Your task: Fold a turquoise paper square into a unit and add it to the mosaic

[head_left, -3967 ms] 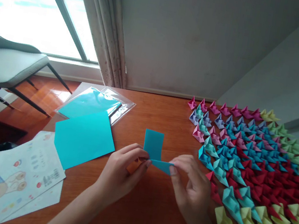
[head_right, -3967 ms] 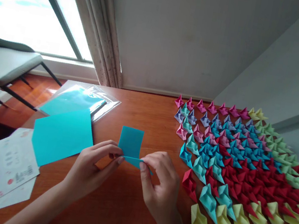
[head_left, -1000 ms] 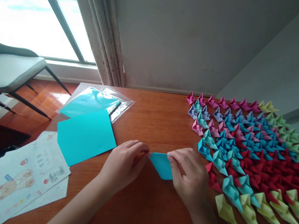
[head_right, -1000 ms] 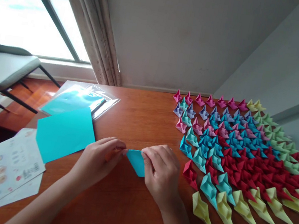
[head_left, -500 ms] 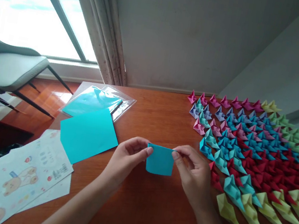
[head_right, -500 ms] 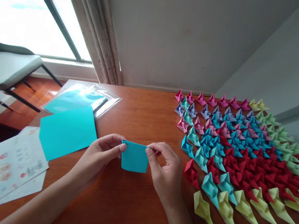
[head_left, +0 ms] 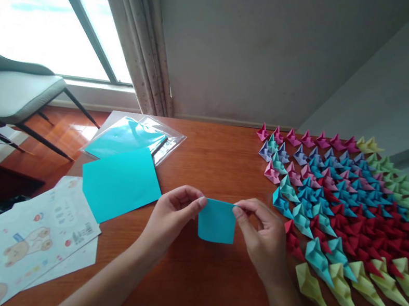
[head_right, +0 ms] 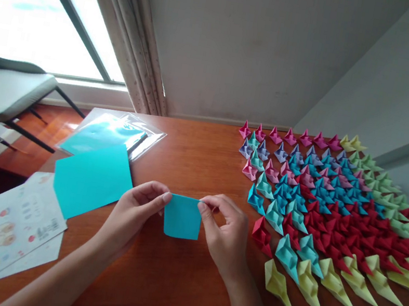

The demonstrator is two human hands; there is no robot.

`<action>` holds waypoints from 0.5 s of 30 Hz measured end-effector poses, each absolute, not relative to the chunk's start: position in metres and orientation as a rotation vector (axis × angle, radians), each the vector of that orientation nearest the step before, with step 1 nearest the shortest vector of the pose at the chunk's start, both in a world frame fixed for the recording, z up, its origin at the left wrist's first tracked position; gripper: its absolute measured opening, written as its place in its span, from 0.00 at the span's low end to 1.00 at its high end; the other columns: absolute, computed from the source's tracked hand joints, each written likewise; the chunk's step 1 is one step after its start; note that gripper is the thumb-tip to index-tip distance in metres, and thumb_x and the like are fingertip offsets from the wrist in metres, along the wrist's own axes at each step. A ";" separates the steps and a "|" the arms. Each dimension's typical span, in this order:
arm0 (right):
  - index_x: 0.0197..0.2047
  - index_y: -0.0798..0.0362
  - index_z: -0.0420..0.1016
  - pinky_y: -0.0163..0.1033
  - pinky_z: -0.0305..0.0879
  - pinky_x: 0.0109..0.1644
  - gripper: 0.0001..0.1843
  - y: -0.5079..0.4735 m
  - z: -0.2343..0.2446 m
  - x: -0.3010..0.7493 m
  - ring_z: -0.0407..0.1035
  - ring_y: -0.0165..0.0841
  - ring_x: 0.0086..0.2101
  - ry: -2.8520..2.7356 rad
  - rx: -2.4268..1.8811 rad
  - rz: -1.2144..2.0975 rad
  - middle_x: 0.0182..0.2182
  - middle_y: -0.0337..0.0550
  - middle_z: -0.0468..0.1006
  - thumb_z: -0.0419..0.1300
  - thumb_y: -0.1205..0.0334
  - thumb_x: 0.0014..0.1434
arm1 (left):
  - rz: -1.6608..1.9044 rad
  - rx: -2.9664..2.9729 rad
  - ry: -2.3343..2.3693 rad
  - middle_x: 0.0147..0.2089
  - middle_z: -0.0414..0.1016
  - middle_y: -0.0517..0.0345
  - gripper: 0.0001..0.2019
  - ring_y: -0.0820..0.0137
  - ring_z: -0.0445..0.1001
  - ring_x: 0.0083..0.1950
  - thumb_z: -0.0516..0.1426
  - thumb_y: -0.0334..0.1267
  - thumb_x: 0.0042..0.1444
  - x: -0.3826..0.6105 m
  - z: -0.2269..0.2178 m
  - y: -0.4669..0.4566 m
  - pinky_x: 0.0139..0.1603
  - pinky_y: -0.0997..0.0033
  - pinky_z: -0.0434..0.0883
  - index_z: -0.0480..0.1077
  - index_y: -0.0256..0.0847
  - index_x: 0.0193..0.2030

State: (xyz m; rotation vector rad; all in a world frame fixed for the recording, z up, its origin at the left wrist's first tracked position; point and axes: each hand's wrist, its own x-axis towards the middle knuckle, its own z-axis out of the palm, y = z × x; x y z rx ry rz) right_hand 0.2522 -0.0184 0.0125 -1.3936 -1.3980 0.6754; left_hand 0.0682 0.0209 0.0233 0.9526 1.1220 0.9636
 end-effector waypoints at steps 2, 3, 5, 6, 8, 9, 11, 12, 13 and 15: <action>0.34 0.50 0.77 0.40 0.68 0.41 0.07 -0.018 0.013 0.252 0.73 0.36 0.35 -1.409 -1.394 0.680 0.32 0.41 0.79 0.61 0.59 0.63 | 0.968 0.998 1.138 0.25 0.72 0.62 0.13 0.76 0.66 0.27 0.67 0.44 0.51 0.067 0.022 0.021 0.29 0.78 0.64 0.74 0.37 0.29; 0.34 0.50 0.77 0.40 0.68 0.40 0.07 -0.018 0.013 0.252 0.73 0.36 0.35 -1.419 -1.394 0.677 0.31 0.41 0.79 0.61 0.59 0.63 | 0.975 1.020 1.146 0.25 0.71 0.62 0.13 0.76 0.66 0.27 0.67 0.45 0.51 0.066 0.022 0.022 0.28 0.78 0.64 0.73 0.37 0.29; 0.33 0.49 0.77 0.40 0.68 0.40 0.07 -0.018 0.013 0.252 0.73 0.36 0.34 -1.433 -1.394 0.665 0.31 0.41 0.79 0.61 0.59 0.63 | 1.006 1.061 1.162 0.25 0.71 0.62 0.13 0.76 0.66 0.27 0.67 0.44 0.51 0.065 0.021 0.022 0.28 0.78 0.64 0.73 0.37 0.29; 0.33 0.49 0.77 0.40 0.68 0.40 0.07 -0.018 0.013 0.252 0.73 0.36 0.34 -1.434 -1.395 0.658 0.31 0.41 0.80 0.61 0.59 0.63 | 1.022 1.078 1.169 0.26 0.72 0.62 0.13 0.76 0.67 0.28 0.67 0.44 0.51 0.066 0.020 0.022 0.28 0.78 0.64 0.73 0.37 0.29; 0.33 0.49 0.77 0.40 0.68 0.40 0.07 -0.018 0.013 0.253 0.73 0.36 0.34 -1.422 -1.396 0.645 0.31 0.41 0.80 0.61 0.59 0.62 | 1.023 1.109 1.167 0.27 0.72 0.61 0.13 0.75 0.68 0.29 0.66 0.45 0.52 0.066 0.020 0.022 0.29 0.78 0.66 0.73 0.37 0.30; 0.33 0.49 0.77 0.40 0.68 0.40 0.07 -0.019 0.013 0.253 0.73 0.36 0.34 -1.411 -1.400 0.639 0.31 0.40 0.79 0.62 0.59 0.62 | 1.004 1.125 1.155 0.28 0.72 0.61 0.13 0.74 0.68 0.29 0.66 0.46 0.52 0.067 0.020 0.022 0.30 0.77 0.66 0.73 0.37 0.30; 0.33 0.49 0.77 0.40 0.68 0.40 0.06 -0.019 0.014 0.253 0.73 0.36 0.34 -1.385 -1.410 0.627 0.30 0.40 0.79 0.62 0.59 0.62 | 0.939 1.159 1.119 0.27 0.72 0.60 0.14 0.73 0.69 0.29 0.65 0.47 0.53 0.068 0.019 0.021 0.30 0.76 0.68 0.73 0.37 0.30; 0.33 0.49 0.77 0.40 0.68 0.40 0.06 -0.020 0.014 0.253 0.73 0.36 0.34 -1.375 -1.413 0.619 0.30 0.40 0.79 0.62 0.60 0.62 | 0.909 1.182 1.106 0.27 0.72 0.60 0.14 0.73 0.69 0.29 0.65 0.47 0.53 0.068 0.019 0.021 0.29 0.76 0.67 0.73 0.37 0.30; 0.33 0.49 0.77 0.40 0.67 0.40 0.06 -0.020 0.014 0.253 0.72 0.35 0.34 -1.369 -1.413 0.612 0.30 0.39 0.78 0.62 0.60 0.62 | 0.891 1.207 1.103 0.26 0.71 0.61 0.14 0.74 0.67 0.28 0.65 0.47 0.53 0.068 0.019 0.020 0.29 0.77 0.66 0.72 0.37 0.29; 0.33 0.49 0.77 0.39 0.67 0.39 0.06 -0.021 0.015 0.253 0.72 0.35 0.34 -1.375 -1.407 0.606 0.30 0.39 0.78 0.62 0.61 0.62 | 0.888 1.256 1.130 0.24 0.68 0.62 0.15 0.75 0.64 0.27 0.64 0.47 0.53 0.068 0.018 0.019 0.26 0.78 0.64 0.71 0.37 0.26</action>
